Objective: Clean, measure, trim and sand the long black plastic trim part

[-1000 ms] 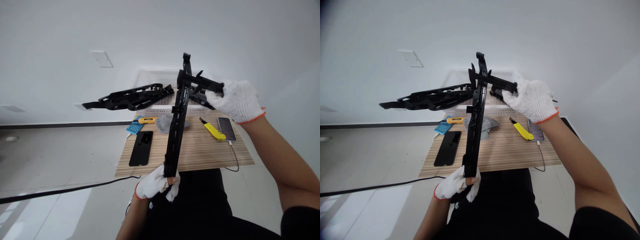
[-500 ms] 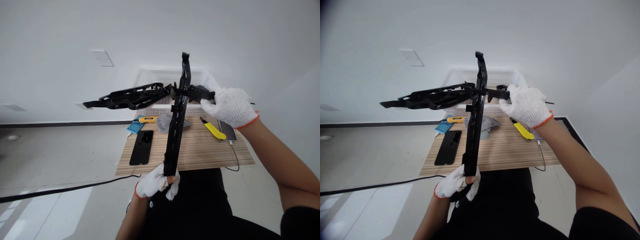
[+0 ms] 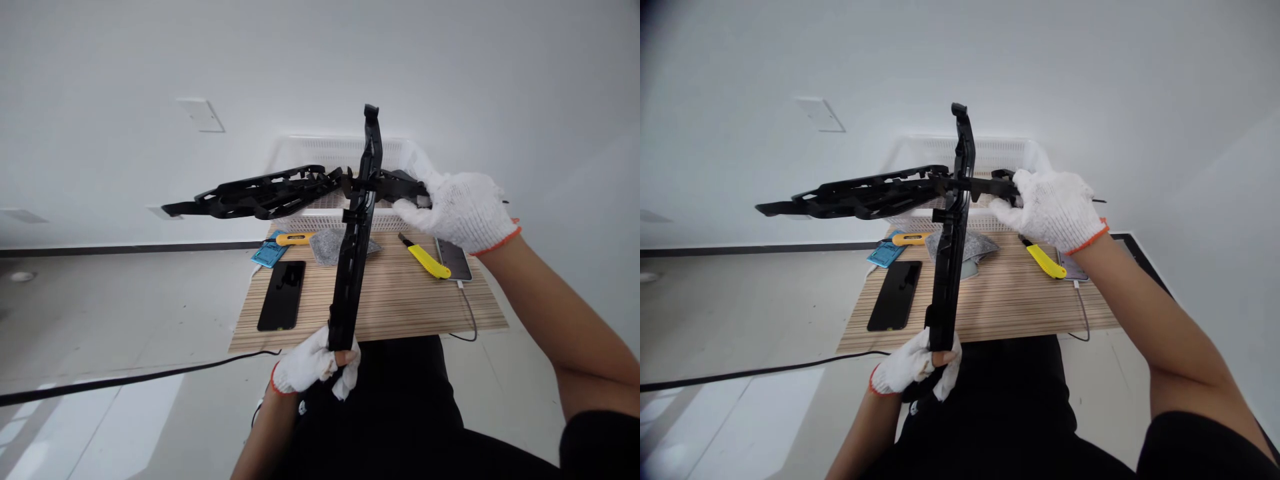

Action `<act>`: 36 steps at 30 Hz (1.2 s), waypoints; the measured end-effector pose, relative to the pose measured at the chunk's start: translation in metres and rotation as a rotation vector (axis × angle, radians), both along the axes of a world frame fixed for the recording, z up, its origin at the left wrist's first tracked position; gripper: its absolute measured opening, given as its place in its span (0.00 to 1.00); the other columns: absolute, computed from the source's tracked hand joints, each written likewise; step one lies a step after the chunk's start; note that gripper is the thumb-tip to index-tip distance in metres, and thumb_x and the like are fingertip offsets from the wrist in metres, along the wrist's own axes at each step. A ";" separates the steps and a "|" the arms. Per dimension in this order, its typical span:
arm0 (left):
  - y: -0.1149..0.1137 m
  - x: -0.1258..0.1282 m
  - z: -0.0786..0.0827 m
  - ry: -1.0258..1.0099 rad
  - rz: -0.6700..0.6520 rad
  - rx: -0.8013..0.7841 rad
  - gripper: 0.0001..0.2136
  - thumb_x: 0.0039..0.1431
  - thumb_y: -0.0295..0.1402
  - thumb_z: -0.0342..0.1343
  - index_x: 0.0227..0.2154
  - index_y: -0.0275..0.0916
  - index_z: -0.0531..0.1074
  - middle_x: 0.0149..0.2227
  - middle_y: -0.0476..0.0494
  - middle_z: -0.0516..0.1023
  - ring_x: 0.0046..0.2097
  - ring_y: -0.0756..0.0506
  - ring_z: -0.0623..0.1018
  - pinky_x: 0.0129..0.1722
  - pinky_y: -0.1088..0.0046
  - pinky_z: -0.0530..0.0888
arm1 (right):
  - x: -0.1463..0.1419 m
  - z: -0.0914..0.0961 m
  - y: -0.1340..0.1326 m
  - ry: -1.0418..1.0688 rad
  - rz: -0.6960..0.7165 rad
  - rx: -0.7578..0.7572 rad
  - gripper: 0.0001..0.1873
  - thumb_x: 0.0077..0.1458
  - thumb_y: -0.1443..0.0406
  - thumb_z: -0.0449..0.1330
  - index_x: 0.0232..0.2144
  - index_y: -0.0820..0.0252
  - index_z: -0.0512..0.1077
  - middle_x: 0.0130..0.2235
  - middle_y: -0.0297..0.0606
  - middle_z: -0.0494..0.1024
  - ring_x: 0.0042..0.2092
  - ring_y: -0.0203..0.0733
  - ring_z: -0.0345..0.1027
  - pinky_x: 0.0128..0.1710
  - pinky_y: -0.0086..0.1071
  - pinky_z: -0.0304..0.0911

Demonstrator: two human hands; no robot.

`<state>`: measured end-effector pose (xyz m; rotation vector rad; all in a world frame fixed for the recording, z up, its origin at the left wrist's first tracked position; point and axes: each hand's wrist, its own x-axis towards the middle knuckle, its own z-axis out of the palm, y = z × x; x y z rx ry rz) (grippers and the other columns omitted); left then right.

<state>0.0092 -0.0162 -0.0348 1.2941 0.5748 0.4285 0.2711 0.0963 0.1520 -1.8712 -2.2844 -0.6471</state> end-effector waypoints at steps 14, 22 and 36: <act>-0.001 0.008 -0.001 -0.113 0.103 -0.137 0.18 0.66 0.44 0.58 0.26 0.35 0.71 0.21 0.41 0.78 0.21 0.49 0.74 0.19 0.76 0.63 | 0.000 -0.028 -0.030 0.151 0.111 0.134 0.24 0.65 0.52 0.47 0.48 0.59 0.76 0.30 0.40 0.78 0.29 0.45 0.70 0.29 0.35 0.53; -0.003 0.010 0.000 -0.131 0.131 -0.169 0.16 0.66 0.43 0.60 0.28 0.35 0.70 0.21 0.43 0.78 0.21 0.49 0.75 0.19 0.76 0.64 | -0.010 -0.056 -0.022 0.058 0.111 0.132 0.24 0.67 0.55 0.47 0.51 0.59 0.76 0.25 0.40 0.76 0.24 0.43 0.66 0.26 0.35 0.43; -0.003 0.011 0.003 -0.116 0.134 -0.200 0.18 0.64 0.44 0.60 0.26 0.35 0.71 0.21 0.41 0.78 0.21 0.48 0.74 0.21 0.75 0.65 | -0.004 -0.058 -0.019 -0.002 0.123 0.133 0.24 0.67 0.54 0.47 0.36 0.60 0.79 0.25 0.41 0.77 0.25 0.41 0.66 0.27 0.35 0.42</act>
